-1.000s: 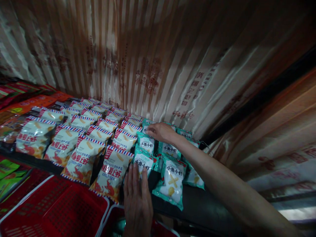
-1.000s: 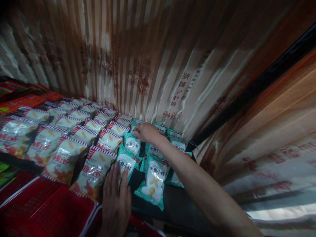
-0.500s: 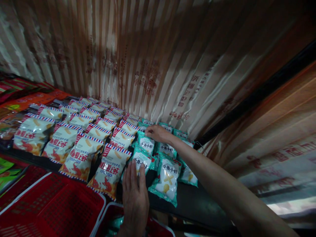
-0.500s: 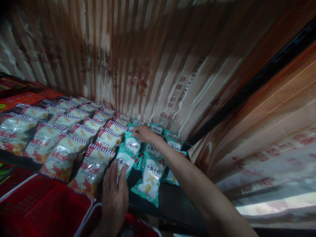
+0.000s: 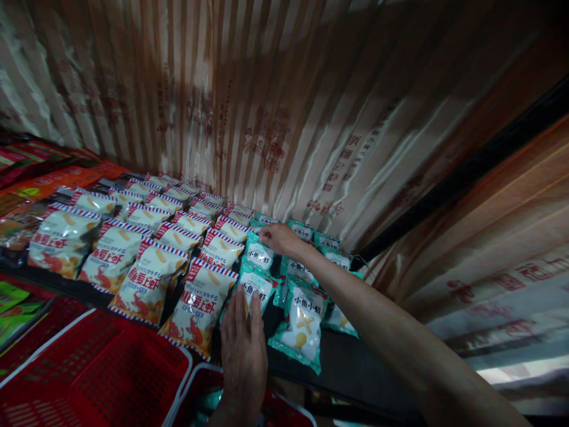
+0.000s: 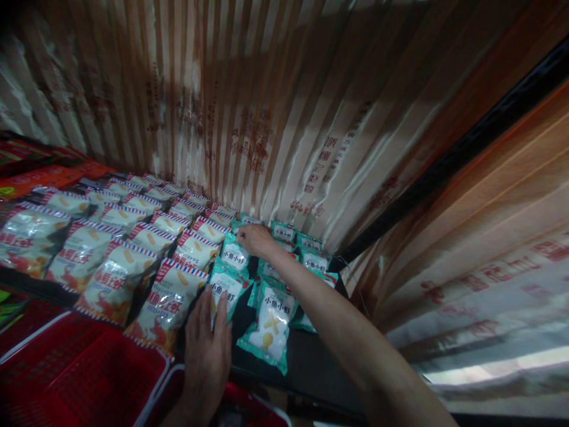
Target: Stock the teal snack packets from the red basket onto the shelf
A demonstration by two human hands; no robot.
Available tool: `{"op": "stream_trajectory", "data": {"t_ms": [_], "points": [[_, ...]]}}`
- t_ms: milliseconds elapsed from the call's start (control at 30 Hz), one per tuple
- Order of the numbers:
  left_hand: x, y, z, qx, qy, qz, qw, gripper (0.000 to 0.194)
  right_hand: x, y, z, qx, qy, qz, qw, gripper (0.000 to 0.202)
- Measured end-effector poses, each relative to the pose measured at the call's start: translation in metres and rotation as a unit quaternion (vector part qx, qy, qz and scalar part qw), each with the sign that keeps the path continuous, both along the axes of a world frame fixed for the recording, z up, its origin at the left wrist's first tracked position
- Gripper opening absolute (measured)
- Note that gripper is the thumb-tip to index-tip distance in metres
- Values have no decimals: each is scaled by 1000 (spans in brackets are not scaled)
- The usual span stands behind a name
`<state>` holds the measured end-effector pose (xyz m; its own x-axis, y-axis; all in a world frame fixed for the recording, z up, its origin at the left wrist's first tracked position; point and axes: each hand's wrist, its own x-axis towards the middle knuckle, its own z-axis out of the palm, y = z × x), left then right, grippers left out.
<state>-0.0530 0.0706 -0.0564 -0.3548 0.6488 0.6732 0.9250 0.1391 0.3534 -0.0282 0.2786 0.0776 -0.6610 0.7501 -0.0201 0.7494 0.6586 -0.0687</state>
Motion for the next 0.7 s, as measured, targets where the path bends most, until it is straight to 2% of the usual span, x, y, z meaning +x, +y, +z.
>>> {"op": "stream_trajectory", "data": {"t_ms": [167,367,567,700], "points": [[0,1,0,-5,-3,6,1000,55,5,-3,2,7,19,12,1000,19],[3,2,3,10,12,11,1000,49,13,-20,2,29,54,38,997,25],[2,1,1,6,-12,9,1000,60,16,-31,1,34,79,72,994,25],[3,1,-2,-5,-11,7,1000,62,25,-51,-1,53,138,108,983,24]]}}
